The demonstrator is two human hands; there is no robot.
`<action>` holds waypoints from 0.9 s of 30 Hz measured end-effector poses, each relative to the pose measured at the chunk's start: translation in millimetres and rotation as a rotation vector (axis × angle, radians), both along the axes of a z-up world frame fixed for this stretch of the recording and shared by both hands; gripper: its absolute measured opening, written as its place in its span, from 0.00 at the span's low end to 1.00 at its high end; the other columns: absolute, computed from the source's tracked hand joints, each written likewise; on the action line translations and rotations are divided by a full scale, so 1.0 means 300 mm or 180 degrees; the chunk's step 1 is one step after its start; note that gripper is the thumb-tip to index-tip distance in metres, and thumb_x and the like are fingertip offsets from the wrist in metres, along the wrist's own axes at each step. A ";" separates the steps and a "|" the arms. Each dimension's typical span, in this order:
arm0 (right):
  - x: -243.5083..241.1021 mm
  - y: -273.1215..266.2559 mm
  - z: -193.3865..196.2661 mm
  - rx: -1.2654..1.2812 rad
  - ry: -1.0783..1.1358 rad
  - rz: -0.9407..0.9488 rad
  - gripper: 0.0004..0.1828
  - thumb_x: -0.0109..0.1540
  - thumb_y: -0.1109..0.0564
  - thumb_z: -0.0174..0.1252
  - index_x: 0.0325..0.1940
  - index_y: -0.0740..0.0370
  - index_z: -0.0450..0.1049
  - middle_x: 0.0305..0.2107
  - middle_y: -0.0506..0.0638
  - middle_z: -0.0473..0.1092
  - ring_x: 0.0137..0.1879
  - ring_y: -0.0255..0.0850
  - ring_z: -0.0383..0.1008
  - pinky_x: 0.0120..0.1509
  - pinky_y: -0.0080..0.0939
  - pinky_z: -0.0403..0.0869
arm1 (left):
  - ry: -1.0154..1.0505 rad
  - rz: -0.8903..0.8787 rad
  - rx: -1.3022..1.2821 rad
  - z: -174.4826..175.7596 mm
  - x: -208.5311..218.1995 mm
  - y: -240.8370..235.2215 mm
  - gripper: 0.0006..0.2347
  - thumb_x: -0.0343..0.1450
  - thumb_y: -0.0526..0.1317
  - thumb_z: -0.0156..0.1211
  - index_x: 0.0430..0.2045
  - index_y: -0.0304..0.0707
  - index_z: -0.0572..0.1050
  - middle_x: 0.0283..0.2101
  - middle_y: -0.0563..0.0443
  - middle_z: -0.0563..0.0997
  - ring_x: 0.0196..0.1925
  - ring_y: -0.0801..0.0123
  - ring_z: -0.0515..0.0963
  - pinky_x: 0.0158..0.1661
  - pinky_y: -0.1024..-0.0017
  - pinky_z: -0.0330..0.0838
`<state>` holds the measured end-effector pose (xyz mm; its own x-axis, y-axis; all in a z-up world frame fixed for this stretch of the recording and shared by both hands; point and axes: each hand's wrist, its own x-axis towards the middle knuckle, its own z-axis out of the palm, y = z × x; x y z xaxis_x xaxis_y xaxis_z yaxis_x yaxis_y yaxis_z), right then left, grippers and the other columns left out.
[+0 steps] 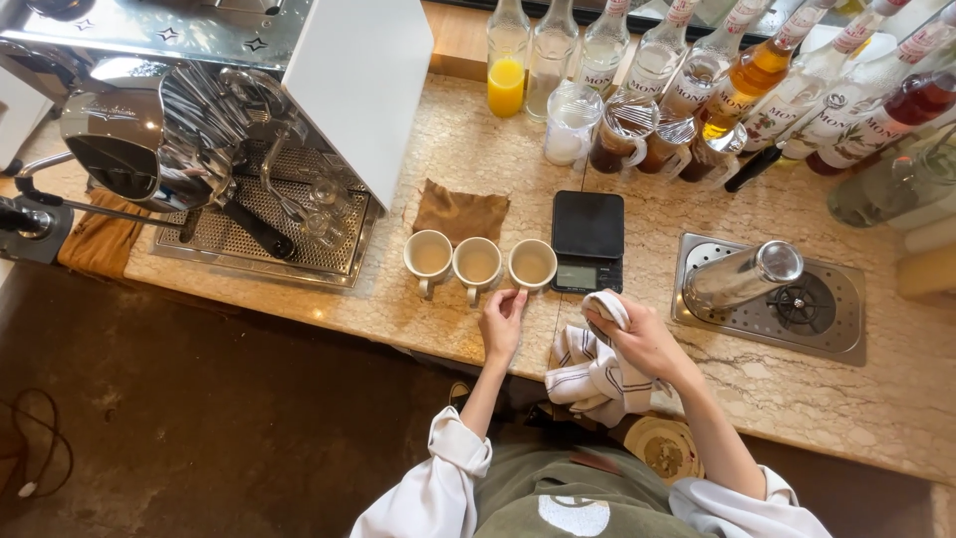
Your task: Drying washed ceramic coffee cups with a cloth and arranging them neatly on top of an espresso machine and the counter.
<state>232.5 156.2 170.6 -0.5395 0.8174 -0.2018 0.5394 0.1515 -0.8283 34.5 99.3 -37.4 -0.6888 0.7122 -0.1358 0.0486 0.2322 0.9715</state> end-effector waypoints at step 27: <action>-0.206 0.359 -0.248 0.0632 -0.3274 -0.0727 0.30 0.63 0.33 0.56 0.59 0.53 0.68 0.58 0.60 0.73 0.65 0.59 0.74 0.62 0.68 0.72 | 0.1623 -0.1353 0.0368 1.369 -1.397 -0.530 0.10 0.74 0.47 0.56 0.36 0.45 0.82 0.41 0.60 0.86 0.40 0.78 0.81 0.44 0.79 0.73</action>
